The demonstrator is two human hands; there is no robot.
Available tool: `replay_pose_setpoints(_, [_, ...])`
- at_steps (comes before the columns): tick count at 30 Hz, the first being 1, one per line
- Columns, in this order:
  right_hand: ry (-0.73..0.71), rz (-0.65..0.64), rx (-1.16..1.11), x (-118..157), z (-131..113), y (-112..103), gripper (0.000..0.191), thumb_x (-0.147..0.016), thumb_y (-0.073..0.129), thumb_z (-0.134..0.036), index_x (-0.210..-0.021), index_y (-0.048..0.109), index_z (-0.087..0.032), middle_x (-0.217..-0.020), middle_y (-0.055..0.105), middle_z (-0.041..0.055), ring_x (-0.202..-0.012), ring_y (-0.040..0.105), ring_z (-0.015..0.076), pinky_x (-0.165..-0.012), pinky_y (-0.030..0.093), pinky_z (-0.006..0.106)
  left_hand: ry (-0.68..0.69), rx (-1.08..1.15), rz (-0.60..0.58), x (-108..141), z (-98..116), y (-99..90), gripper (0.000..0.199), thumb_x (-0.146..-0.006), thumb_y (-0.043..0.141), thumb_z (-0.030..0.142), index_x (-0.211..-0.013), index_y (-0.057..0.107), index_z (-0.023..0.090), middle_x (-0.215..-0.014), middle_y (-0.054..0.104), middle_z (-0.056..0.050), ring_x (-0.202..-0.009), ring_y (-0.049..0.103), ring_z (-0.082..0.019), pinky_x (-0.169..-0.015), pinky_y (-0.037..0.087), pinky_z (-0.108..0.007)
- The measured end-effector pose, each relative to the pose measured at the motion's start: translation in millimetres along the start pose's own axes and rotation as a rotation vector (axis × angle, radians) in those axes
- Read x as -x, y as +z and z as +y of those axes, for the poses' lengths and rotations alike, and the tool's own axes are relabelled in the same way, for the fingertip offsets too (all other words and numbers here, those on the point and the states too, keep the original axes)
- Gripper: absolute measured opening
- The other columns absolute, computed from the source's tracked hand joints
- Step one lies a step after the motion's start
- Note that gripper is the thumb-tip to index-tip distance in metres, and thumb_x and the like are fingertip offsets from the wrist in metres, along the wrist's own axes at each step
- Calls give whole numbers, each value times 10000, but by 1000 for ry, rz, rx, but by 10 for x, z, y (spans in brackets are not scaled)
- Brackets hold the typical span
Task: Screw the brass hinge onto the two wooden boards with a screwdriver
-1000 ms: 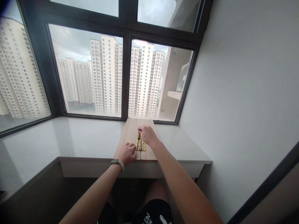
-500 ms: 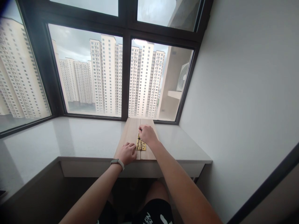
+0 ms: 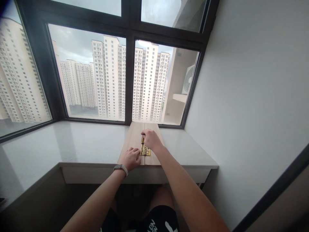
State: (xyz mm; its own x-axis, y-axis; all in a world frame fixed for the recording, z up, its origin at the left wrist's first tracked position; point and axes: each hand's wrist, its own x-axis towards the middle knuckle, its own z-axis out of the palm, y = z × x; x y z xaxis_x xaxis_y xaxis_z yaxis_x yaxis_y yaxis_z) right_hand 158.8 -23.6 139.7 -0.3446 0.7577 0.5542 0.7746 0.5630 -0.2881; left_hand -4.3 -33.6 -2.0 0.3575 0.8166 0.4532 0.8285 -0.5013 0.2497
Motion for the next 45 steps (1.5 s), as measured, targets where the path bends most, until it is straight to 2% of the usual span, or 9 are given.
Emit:
replay_pose_setpoints(4, [48, 39, 62, 15, -6, -12, 111, -916, 632, -149, -975, 710, -200, -969, 711, 62, -860, 638, 171, -793, 467, 263, 7, 3, 7, 0, 0, 0, 191, -938, 522, 328, -1042, 664, 253, -1135, 664, -82, -1149, 528, -285, -950, 421, -409])
replay_pose_setpoints(8, [15, 55, 54, 36, -12, -15, 106, -929, 615, -157, -977, 698, -201, -957, 700, 59, -835, 628, 163, -787, 468, 266, 10, -4, 8, 0, 2, -2, 181, -937, 520, 324, -1027, 660, 253, -1140, 664, -76, -1146, 526, -281, -942, 421, -402])
replay_pose_setpoints(11, [-25, 34, 1, 22, -11, -14, 136, -935, 591, -129, -929, 713, -188, -975, 713, 57, -864, 638, 156, -818, 474, 261, 14, -7, 12, 1, -5, 3, 176, -934, 524, 325, -1022, 657, 251, -1134, 664, -78, -1141, 526, -283, -933, 422, -400])
replay_pose_setpoints(14, [-19, -6, -55, -2, -10, -17, 196, -934, 572, -97, -1002, 730, -191, -1034, 733, 55, -913, 657, 153, -851, 481, 256, 19, -7, 15, -2, -16, 16, 167, -929, 533, 325, -1017, 653, 249, -1131, 664, -75, -1137, 525, -278, -939, 420, -399])
replay_pose_setpoints(22, [0, -40, -20, -16, 14, -19, 212, -921, 583, -99, -1016, 730, -218, -1043, 736, 46, -905, 656, 162, -835, 471, 261, 18, -4, 31, -8, -30, 43, 172, -928, 540, 327, -1020, 659, 245, -1122, 667, -75, -1122, 531, -277, -937, 425, -403])
replay_pose_setpoints(29, [22, -4, 38, 1, 1, -20, 72, -916, 641, -176, -957, 693, -205, -959, 719, 43, -829, 632, 157, -768, 452, 262, 9, -1, 4, -6, -12, 15, 198, -936, 530, 331, -1052, 670, 254, -1146, 663, -82, -1146, 524, -285, -951, 420, -411])
replay_pose_setpoints(32, [36, 17, 58, 8, -26, -15, 95, -935, 627, -203, -992, 703, -210, -964, 715, 51, -826, 633, 158, -756, 451, 263, 4, -9, -1, -5, -4, 11, 202, -938, 525, 330, -1054, 672, 254, -1145, 664, -81, -1149, 522, -284, -957, 416, -407])
replay_pose_setpoints(36, [21, 15, 41, -3, -31, -2, 129, -946, 616, -212, -944, 745, -209, -969, 725, 59, -847, 651, 164, -804, 469, 272, 6, -15, 1, -5, -6, 16, 205, -941, 520, 336, -1053, 669, 251, -1141, 665, -81, -1146, 523, -281, -947, 419, -398])
replay_pose_setpoints(45, [4, -49, -57, -13, 11, -30, 246, -942, 589, -140, -1099, 754, -232, -1090, 756, 49, -959, 683, 179, -867, 491, 268, 5, -29, -3, -6, -7, 6, 199, -940, 528, 333, -1053, 669, 249, -1139, 672, -79, -1147, 527, -277, -944, 423, -396])
